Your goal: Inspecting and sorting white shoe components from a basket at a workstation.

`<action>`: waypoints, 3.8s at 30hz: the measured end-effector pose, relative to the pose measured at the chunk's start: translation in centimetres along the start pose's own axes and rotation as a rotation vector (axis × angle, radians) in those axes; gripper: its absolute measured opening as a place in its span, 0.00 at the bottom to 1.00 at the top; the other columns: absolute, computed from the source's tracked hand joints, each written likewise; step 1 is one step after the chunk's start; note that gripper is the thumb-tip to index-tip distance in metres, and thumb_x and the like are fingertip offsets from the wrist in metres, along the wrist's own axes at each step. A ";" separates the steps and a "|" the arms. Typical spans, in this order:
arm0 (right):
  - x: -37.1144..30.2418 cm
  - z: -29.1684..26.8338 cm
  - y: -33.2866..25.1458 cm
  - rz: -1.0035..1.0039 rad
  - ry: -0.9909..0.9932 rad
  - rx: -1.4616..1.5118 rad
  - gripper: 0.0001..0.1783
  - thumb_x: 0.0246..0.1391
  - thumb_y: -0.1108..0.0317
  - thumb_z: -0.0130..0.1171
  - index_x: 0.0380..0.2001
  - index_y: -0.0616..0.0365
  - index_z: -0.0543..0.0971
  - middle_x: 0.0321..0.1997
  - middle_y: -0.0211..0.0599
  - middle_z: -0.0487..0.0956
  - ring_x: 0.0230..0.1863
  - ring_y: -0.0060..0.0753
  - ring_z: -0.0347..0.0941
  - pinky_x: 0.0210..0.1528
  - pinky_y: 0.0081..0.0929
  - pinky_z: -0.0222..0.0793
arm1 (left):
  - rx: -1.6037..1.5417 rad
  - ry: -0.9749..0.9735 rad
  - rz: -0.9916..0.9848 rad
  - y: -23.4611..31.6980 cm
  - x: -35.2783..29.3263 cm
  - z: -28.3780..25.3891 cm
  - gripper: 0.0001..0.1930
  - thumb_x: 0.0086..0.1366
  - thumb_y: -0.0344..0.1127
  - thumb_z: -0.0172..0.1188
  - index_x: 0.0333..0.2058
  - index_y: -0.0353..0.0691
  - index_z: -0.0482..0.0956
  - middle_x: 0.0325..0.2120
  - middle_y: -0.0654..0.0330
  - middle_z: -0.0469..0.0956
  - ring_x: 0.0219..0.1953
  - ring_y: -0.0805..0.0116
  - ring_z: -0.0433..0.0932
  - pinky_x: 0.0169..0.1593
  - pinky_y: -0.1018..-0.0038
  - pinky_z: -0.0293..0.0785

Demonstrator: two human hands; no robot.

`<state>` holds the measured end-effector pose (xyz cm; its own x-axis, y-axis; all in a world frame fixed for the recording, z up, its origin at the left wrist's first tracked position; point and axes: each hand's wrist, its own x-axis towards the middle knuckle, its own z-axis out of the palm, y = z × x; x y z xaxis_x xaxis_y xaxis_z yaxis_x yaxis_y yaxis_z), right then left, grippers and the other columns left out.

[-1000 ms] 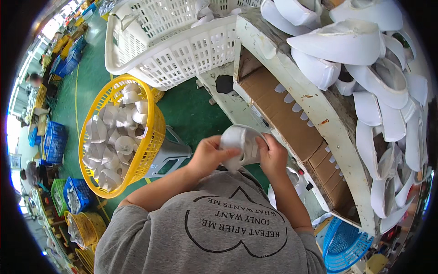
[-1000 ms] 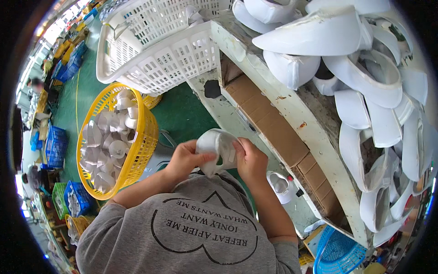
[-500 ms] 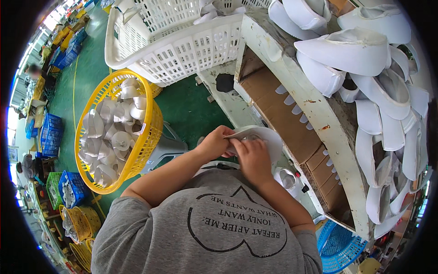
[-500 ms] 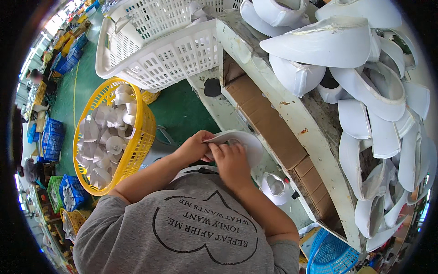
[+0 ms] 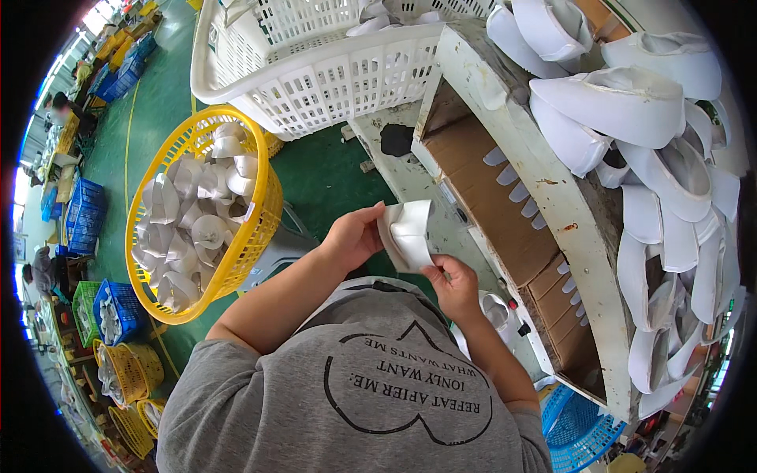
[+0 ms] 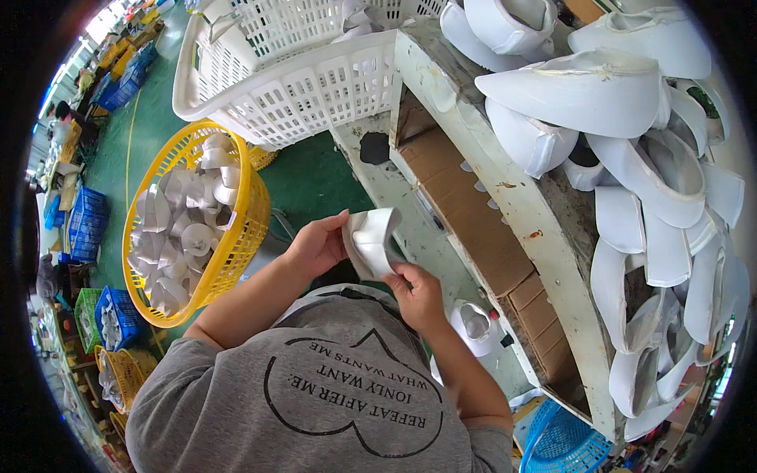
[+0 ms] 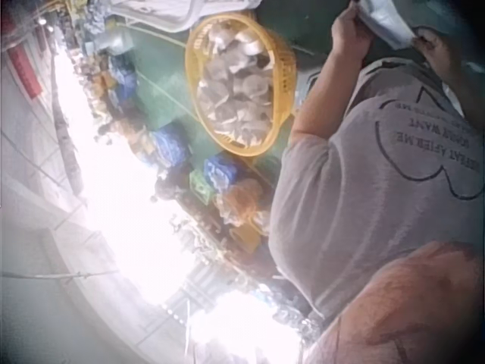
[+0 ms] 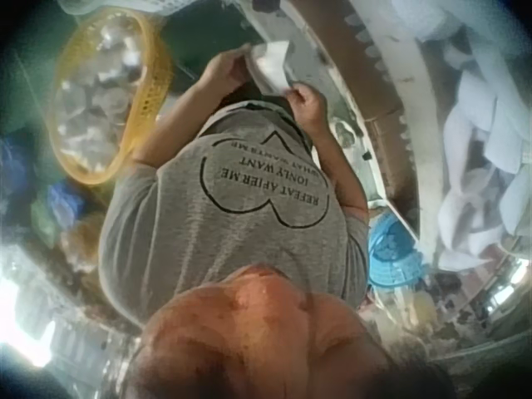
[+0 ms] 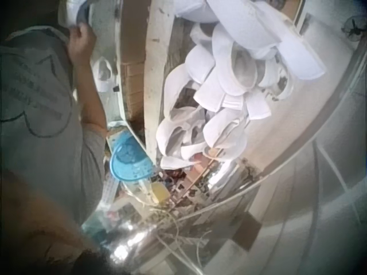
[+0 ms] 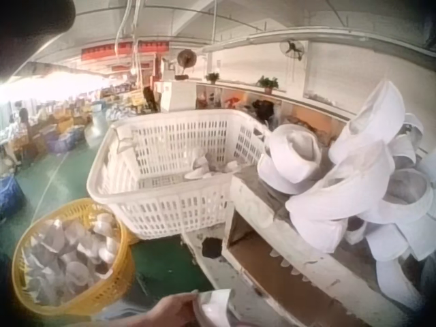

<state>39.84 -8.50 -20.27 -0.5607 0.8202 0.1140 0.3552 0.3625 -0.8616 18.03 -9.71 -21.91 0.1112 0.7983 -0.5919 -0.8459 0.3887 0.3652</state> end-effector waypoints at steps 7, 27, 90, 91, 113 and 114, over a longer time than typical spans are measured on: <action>-1.2 0.4 1.2 0.406 -0.006 0.797 0.12 0.59 0.64 0.52 0.39 0.63 0.74 0.40 0.31 0.76 0.44 0.21 0.69 0.50 0.23 0.62 | 0.493 -0.121 0.091 0.1 -4.0 2.4 0.15 0.61 0.28 0.56 0.46 0.32 0.71 0.41 0.57 0.75 0.43 0.69 0.75 0.49 0.71 0.71; -0.3 -0.5 -2.5 0.217 0.238 0.388 0.11 0.57 0.66 0.54 0.27 0.63 0.75 0.25 0.28 0.71 0.27 0.22 0.65 0.30 0.21 0.62 | 0.326 -0.012 -0.032 -3.0 -5.6 1.1 0.20 0.56 0.34 0.65 0.44 0.33 0.71 0.37 0.58 0.76 0.39 0.69 0.75 0.44 0.76 0.72; 2.9 -0.7 -1.6 0.454 0.024 1.004 0.20 0.60 0.53 0.50 0.40 0.61 0.73 0.36 0.28 0.74 0.38 0.20 0.70 0.43 0.19 0.65 | 0.776 -0.017 0.176 -0.2 -6.6 2.1 0.27 0.63 0.56 0.50 0.46 0.35 0.72 0.39 0.61 0.74 0.44 0.71 0.70 0.51 0.76 0.65; 2.5 -0.6 -1.8 0.459 0.014 1.018 0.19 0.60 0.53 0.50 0.39 0.61 0.74 0.35 0.28 0.74 0.39 0.20 0.70 0.44 0.19 0.64 | 0.770 -0.011 0.184 -0.6 -6.7 2.8 0.27 0.63 0.56 0.50 0.46 0.35 0.72 0.39 0.61 0.74 0.44 0.71 0.70 0.51 0.76 0.65; -1.8 1.9 -2.5 0.444 -0.141 0.699 0.15 0.62 0.58 0.48 0.24 0.52 0.71 0.23 0.16 0.64 0.25 0.10 0.55 0.27 0.13 0.52 | 0.111 -0.149 -0.138 -2.2 -8.7 -1.0 0.29 0.63 0.52 0.52 0.51 0.31 0.66 0.48 0.51 0.70 0.51 0.59 0.71 0.57 0.64 0.65; -1.5 2.1 -3.4 0.423 -0.130 0.651 0.14 0.62 0.58 0.48 0.24 0.52 0.71 0.24 0.16 0.65 0.25 0.10 0.55 0.28 0.13 0.52 | 0.114 -0.187 -0.157 -2.1 -8.7 -1.8 0.27 0.59 0.45 0.60 0.51 0.31 0.67 0.47 0.54 0.72 0.51 0.62 0.71 0.57 0.66 0.65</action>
<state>37.89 -11.85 -18.60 -0.5727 0.7578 -0.3126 0.0707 -0.3342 -0.9398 17.93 -18.32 -18.79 0.3396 0.7915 -0.5082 -0.7477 0.5550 0.3647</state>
